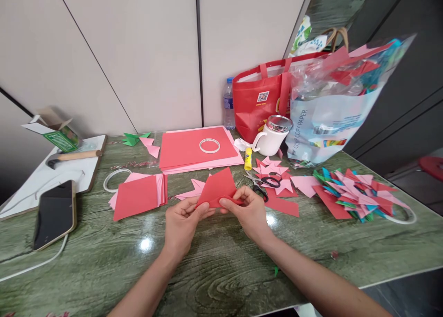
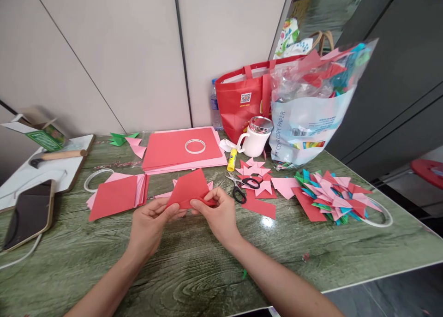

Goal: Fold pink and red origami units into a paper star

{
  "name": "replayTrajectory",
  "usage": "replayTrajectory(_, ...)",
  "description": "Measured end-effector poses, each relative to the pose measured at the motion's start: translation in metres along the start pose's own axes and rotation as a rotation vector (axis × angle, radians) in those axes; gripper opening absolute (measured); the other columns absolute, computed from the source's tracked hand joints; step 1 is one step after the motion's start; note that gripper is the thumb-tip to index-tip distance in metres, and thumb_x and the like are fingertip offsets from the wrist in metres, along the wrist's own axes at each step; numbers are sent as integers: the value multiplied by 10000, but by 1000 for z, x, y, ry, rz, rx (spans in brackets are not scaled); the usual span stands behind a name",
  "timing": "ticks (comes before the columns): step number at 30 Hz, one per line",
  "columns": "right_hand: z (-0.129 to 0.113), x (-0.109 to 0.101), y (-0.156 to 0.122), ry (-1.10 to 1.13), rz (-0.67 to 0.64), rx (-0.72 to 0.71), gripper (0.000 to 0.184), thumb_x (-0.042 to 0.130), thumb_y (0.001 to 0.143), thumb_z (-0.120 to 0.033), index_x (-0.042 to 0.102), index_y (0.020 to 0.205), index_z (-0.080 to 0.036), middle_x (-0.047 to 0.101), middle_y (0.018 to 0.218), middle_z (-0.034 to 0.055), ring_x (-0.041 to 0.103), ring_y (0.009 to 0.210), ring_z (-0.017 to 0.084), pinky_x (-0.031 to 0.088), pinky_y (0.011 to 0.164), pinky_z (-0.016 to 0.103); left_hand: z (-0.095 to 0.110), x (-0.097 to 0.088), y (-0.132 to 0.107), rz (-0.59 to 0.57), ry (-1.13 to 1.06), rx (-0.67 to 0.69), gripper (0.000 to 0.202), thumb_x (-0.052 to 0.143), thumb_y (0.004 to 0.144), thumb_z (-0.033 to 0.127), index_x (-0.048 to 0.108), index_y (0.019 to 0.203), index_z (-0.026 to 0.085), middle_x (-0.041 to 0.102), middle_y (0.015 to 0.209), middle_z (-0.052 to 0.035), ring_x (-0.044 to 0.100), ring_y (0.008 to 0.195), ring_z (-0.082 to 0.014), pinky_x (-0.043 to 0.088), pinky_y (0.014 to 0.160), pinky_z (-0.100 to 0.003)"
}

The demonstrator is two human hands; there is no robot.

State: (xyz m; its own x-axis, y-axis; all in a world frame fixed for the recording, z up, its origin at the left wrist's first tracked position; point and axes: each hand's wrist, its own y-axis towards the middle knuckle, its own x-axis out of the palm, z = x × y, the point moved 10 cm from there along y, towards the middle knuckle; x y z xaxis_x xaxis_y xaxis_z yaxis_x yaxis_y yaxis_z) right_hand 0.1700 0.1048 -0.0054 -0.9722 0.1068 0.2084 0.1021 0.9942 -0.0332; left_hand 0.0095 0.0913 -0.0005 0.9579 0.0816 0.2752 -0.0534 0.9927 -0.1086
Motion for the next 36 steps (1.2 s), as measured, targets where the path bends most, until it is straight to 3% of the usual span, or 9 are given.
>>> replayTrajectory(2, -1, 2, 0, 32, -9, -9, 368, 794, 572, -353, 456, 590, -210, 482, 561, -60, 602, 503, 155, 463, 446, 251, -1, 0, 0, -3, -10, -2, 225, 770, 624, 255, 718, 809, 137, 749, 824, -67, 705, 706, -209, 579, 729, -317)
replayTrajectory(8, -13, 8, -3, -94, -67, -169, 185, 723, 678, -345, 615, 709, -198, 530, 765, 8, 569, 642, 147, 527, 577, 286, -7, -2, 1, 13, -53, -25, 215, 783, 603, 242, 725, 785, 142, 747, 759, -38, 694, 653, -178, 580, 714, -300)
replayTrajectory(12, -21, 3, -6, -280, 0, -315, 221, 778, 609, -294, 614, 718, -194, 526, 818, 29, 537, 770, 176, 506, 606, 265, -13, -1, 1, 24, -87, -45, 216, 796, 584, 235, 727, 760, 131, 745, 740, -40, 688, 656, -164, 580, 701, -272)
replayTrajectory(19, -12, 4, -1, -210, -49, -203, 262, 741, 619, -279, 552, 780, -192, 530, 839, 30, 539, 701, 159, 516, 520, 246, -13, -1, 0, 20, -88, -16, 205, 795, 588, 229, 725, 754, 129, 743, 726, -38, 691, 646, -168, 584, 698, -277)
replayTrajectory(32, -7, 20, 4, 72, -240, -110, 167, 599, 750, -269, 549, 898, -209, 543, 895, 15, 631, 619, 132, 572, 684, 341, -6, -9, 6, 47, -114, -53, 275, 811, 566, 234, 720, 791, 106, 749, 769, -68, 697, 644, -178, 584, 680, -267)
replayTrajectory(36, -13, 23, 5, 116, -294, -141, 153, 574, 772, -248, 539, 918, -218, 545, 909, 22, 620, 778, 159, 573, 699, 339, -1, -14, 8, 76, -135, -41, 280, 818, 551, 221, 716, 784, 104, 748, 750, -62, 696, 629, -172, 586, 659, -257)
